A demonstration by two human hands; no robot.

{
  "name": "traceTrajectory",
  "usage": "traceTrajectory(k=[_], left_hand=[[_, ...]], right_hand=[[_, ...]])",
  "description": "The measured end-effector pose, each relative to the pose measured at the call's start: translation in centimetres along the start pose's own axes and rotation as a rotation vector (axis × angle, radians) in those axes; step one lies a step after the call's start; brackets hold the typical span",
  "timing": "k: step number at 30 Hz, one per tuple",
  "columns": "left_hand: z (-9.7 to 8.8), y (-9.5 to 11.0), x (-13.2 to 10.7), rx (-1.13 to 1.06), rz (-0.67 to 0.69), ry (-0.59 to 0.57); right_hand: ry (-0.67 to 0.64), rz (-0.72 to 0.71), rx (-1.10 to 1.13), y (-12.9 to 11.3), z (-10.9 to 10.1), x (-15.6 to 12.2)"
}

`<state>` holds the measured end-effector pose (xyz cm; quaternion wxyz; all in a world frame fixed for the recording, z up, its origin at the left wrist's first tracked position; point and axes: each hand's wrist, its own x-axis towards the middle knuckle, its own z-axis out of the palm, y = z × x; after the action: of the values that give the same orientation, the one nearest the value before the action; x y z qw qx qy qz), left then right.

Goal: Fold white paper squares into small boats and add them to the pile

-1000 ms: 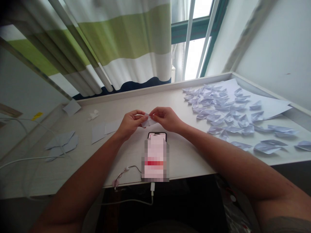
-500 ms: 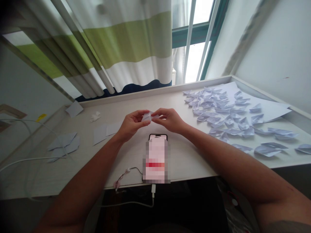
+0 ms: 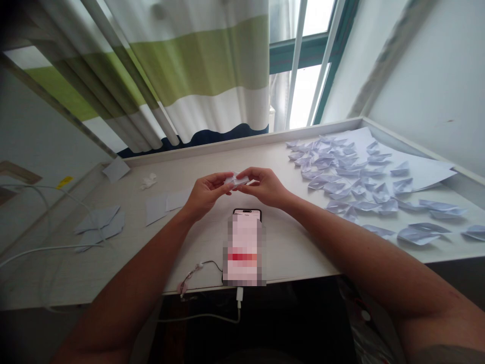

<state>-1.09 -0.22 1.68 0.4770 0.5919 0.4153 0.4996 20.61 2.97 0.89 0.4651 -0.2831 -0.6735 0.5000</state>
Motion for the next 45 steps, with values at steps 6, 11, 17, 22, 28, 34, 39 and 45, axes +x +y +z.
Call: traceTrajectory(k=[6,11,17,22,28,34,39,45], left_hand=[[0.36,-0.11,-0.18,0.119,0.067,0.037],[0.55,-0.09,-0.45,0.195,0.122,0.050],[0.32,-0.28,-0.41,0.263,0.135,0.050],[0.20,-0.01,-0.44,0.332,0.175,-0.009],[0.54,0.04,-0.60,0.392,0.239,0.023],[0.87,-0.09,-0.67,0.377,0.237,0.074],[0.71,-0.14,-0.69,0.295,0.228,0.094],[0.61,-0.65,-0.21,0.125,0.151,0.124]], right_hand=[[-0.050,0.011,0.020,-0.35,-0.04,0.05],[-0.077,0.108,0.121,-0.34,-0.16,0.12],[-0.055,0.176,0.140,-0.11,-0.26,0.16],[-0.013,0.201,0.191,0.07,-0.12,0.19],[0.001,0.166,0.175,-0.12,0.09,0.10],[-0.045,0.174,0.204,-0.09,0.17,0.02],[-0.017,0.034,0.054,0.03,0.26,0.20],[0.010,-0.041,-0.099,0.32,-0.26,0.49]])
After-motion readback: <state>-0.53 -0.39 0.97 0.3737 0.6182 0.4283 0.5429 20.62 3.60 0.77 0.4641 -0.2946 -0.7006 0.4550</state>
